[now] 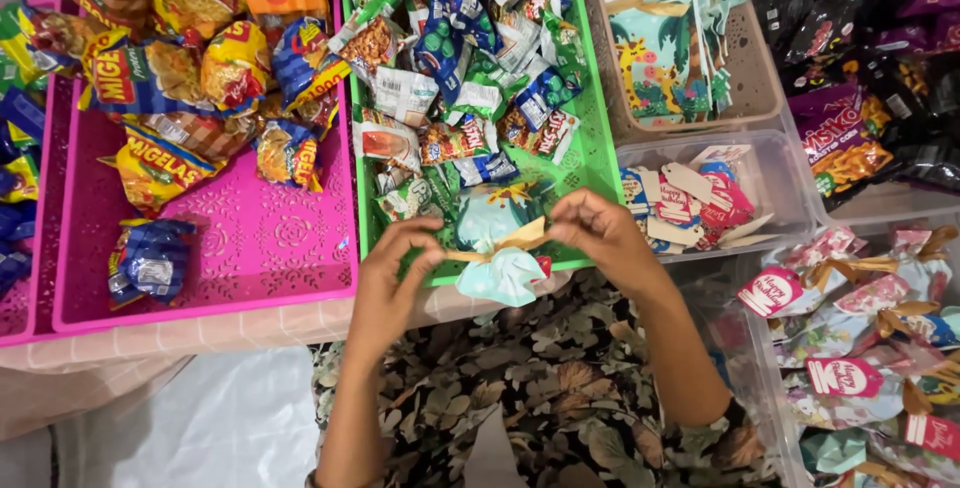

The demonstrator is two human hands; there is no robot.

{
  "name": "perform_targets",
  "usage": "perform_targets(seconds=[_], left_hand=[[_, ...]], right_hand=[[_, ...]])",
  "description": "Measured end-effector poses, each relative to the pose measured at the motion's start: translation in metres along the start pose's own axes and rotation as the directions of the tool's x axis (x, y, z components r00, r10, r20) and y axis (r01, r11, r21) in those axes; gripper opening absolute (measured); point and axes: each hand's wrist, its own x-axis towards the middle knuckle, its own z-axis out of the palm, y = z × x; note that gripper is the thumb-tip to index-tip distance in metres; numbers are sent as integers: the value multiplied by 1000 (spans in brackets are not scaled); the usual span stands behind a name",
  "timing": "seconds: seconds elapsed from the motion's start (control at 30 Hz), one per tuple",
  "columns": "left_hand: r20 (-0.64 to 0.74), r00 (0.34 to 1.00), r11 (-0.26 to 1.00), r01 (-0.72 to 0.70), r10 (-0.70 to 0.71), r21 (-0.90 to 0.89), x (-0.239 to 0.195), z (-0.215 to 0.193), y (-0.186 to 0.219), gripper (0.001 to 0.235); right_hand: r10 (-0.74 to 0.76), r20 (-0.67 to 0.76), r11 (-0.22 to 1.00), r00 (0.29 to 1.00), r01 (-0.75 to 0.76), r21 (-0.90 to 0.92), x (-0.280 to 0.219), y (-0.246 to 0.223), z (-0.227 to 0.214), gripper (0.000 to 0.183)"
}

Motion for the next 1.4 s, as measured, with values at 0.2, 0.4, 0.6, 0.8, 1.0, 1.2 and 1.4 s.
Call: perform_targets(seconds=[0.2, 0.4, 0.6, 0.8, 1.0, 1.2, 1.4], left_hand=[[59, 983, 983, 168, -173, 78, 6, -3, 8, 23], [91, 968, 973, 229, -232, 39, 9, -5, 21, 33], [82, 969, 972, 228, -232, 54, 6, -3, 14, 38], [39, 959, 954, 283, -281, -95, 7, -7, 11, 41], [99, 925, 920, 375, -366, -110, 14, -11, 0, 49], [165, 968, 947, 135, -189, 290, 36, -16, -13, 45], [-5, 955, 610, 193, -296, 769, 10, 0, -72, 34]], right_hand=[[-164, -46, 939, 985, 141, -313, 15, 3, -11, 45], [-118, 456, 646, 882, 416, -639, 28, -85, 6, 109], [103, 644, 528, 758, 507, -681, 46, -95, 23, 106], [72, 714, 767, 697, 419, -486, 68, -68, 12, 94], [125, 527, 848, 840, 185, -496, 59, -21, -17, 88], [-67, 432, 889, 899, 250, -383, 33, -28, -22, 64], [-234, 192, 972, 953, 231, 40, 20, -5, -34, 19]])
